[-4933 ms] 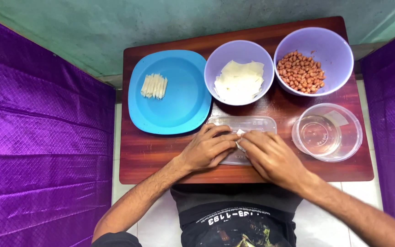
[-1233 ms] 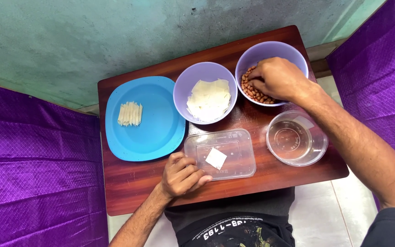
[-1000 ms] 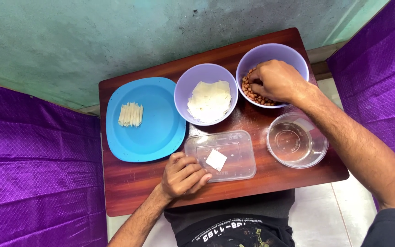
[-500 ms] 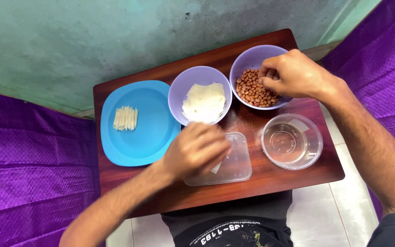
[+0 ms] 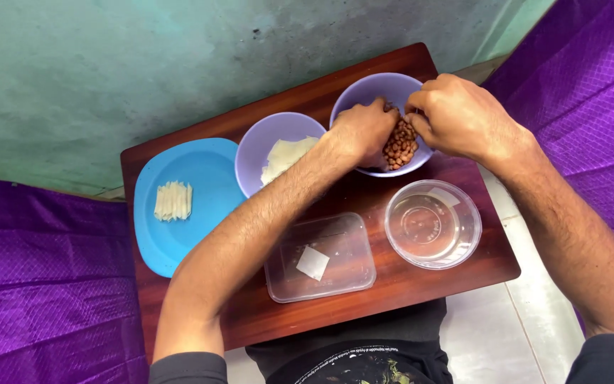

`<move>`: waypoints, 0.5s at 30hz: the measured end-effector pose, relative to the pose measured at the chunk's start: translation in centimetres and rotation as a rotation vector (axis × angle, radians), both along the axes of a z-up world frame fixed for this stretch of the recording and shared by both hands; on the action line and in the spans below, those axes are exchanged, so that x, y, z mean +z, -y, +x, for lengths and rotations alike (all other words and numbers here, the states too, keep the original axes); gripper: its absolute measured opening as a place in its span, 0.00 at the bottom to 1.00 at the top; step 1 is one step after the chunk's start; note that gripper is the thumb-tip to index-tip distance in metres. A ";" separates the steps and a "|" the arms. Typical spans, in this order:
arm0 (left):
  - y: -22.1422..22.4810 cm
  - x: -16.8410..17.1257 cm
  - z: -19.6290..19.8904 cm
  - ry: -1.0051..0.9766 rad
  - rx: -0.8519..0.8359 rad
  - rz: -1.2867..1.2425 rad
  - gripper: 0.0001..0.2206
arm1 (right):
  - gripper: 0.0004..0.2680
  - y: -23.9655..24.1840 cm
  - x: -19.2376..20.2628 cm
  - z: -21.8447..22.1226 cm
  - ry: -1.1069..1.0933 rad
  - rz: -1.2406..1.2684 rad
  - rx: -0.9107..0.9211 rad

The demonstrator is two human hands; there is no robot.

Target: Rolling peanuts into small white sheets to prepare individual snacks.

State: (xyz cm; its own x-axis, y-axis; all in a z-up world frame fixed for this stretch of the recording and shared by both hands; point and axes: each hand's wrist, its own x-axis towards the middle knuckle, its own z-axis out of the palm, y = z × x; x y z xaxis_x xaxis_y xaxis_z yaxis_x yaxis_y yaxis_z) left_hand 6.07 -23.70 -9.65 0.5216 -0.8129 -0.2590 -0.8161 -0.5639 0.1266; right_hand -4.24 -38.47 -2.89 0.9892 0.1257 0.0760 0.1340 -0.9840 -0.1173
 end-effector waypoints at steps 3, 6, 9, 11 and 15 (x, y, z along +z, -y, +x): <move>0.5 -1.2 -0.1 -0.006 -0.024 -0.060 0.32 | 0.05 0.0 0.8 -0.8 -0.020 0.025 0.003; 0.1 -0.9 0.1 -0.024 -0.038 -0.065 0.16 | 0.05 0.0 1.1 -1.0 -0.033 0.036 -0.001; -0.6 3.2 0.6 -0.046 -0.043 -0.096 0.12 | 0.05 0.1 1.1 -0.9 -0.029 0.021 0.001; -1.1 4.6 1.1 -0.088 -0.048 -0.133 0.11 | 0.05 0.1 0.9 -0.7 -0.037 0.023 0.012; -2.2 7.5 1.5 -0.109 -0.064 -0.189 0.10 | 0.04 0.0 0.3 0.2 -0.036 -0.067 0.063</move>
State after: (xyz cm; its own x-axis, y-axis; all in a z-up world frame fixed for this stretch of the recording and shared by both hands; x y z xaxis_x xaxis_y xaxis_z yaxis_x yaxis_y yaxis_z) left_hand 7.60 -21.46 -2.10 0.4448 -0.8828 -0.1508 -0.8249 -0.4694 0.3148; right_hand -4.02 -38.48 -2.62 0.9811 0.1912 0.0295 0.1927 -0.9796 -0.0574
